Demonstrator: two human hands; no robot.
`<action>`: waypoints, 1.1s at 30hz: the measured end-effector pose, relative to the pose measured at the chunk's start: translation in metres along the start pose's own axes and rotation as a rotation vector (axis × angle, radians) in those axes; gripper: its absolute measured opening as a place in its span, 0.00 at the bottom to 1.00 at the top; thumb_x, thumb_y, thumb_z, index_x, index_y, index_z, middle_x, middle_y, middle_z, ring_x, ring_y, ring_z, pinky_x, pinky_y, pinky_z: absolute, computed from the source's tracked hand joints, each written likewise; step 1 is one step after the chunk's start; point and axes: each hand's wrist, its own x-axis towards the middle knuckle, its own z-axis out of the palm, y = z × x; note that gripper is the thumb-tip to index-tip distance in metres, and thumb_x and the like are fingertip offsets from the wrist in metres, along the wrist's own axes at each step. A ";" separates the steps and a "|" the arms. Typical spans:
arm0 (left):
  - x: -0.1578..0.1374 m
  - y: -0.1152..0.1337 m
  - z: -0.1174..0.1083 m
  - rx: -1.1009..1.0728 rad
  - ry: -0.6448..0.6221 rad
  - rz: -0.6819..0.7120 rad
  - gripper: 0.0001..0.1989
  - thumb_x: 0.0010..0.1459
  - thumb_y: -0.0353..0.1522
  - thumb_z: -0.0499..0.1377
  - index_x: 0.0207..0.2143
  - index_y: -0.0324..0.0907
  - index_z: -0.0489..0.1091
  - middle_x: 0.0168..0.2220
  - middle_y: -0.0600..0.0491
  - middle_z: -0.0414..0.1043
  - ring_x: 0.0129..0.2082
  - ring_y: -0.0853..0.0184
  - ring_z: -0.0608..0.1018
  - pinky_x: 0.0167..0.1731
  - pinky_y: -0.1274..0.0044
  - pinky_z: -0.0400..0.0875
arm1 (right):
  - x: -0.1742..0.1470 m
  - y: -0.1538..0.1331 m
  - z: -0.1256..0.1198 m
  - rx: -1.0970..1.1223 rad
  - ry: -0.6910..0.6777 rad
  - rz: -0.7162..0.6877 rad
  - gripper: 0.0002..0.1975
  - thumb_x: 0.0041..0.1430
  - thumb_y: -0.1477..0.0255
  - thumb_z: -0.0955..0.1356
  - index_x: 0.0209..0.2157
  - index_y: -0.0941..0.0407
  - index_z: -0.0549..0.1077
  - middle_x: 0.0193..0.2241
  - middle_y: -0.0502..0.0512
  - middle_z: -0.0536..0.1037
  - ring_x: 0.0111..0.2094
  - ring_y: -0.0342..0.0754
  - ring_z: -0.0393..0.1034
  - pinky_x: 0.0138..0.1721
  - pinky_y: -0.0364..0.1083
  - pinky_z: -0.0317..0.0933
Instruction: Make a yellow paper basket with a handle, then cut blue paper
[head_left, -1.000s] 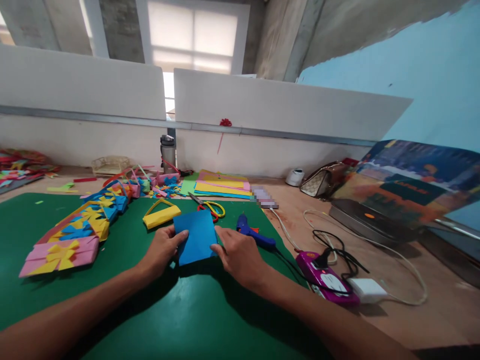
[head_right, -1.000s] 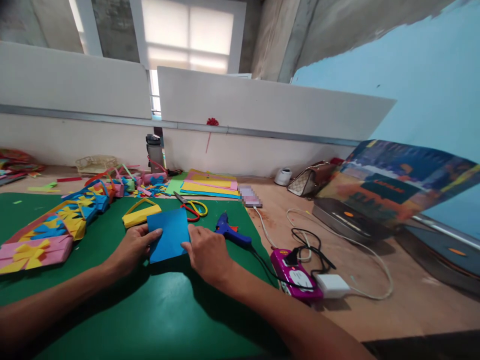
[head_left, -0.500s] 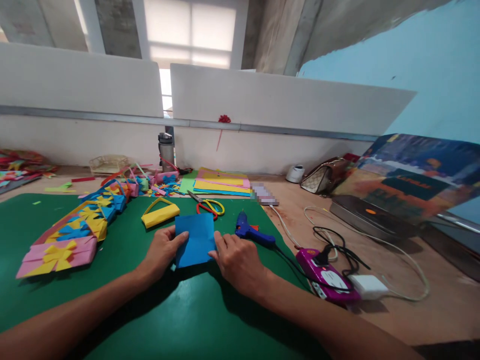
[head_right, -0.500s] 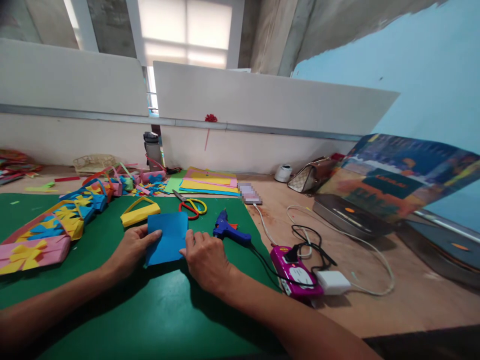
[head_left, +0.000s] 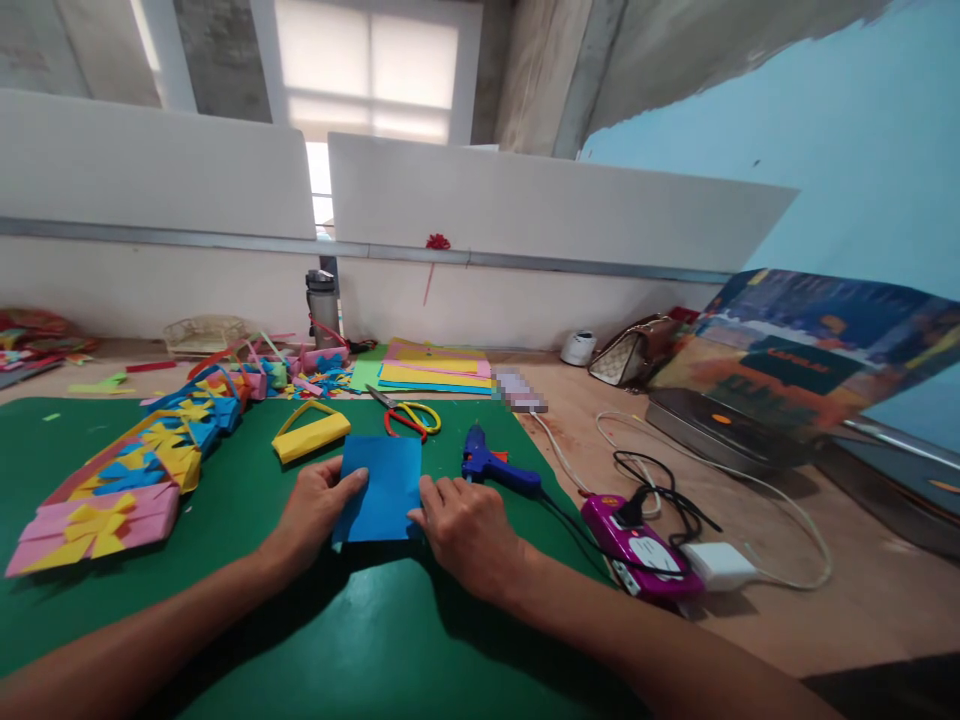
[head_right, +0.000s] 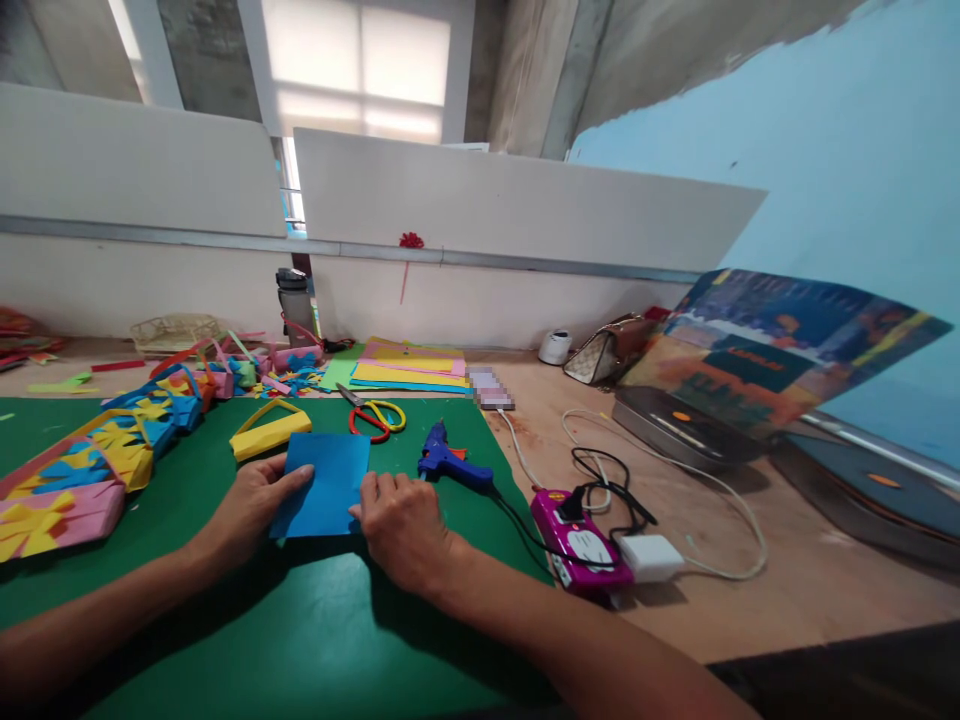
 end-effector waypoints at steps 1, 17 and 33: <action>0.000 0.001 0.000 0.008 0.006 -0.001 0.22 0.42 0.40 0.63 0.38 0.36 0.69 0.25 0.51 0.76 0.21 0.66 0.76 0.23 0.75 0.72 | 0.000 0.000 0.000 0.005 0.006 -0.003 0.11 0.60 0.68 0.61 0.37 0.62 0.69 0.28 0.60 0.75 0.30 0.50 0.69 0.26 0.45 0.54; -0.012 0.000 0.009 -0.006 -0.128 0.020 0.21 0.48 0.45 0.58 0.38 0.38 0.67 0.26 0.52 0.72 0.21 0.69 0.73 0.21 0.77 0.70 | 0.013 0.018 0.002 0.969 0.160 0.337 0.15 0.52 0.70 0.63 0.16 0.56 0.56 0.16 0.43 0.56 0.20 0.39 0.50 0.21 0.39 0.46; -0.004 0.011 0.017 0.277 0.058 0.274 0.21 0.47 0.38 0.57 0.43 0.39 0.60 0.28 0.53 0.72 0.20 0.70 0.73 0.20 0.79 0.66 | 0.020 0.038 0.000 1.511 0.441 0.540 0.12 0.50 0.62 0.64 0.29 0.58 0.66 0.20 0.46 0.65 0.19 0.39 0.56 0.21 0.40 0.55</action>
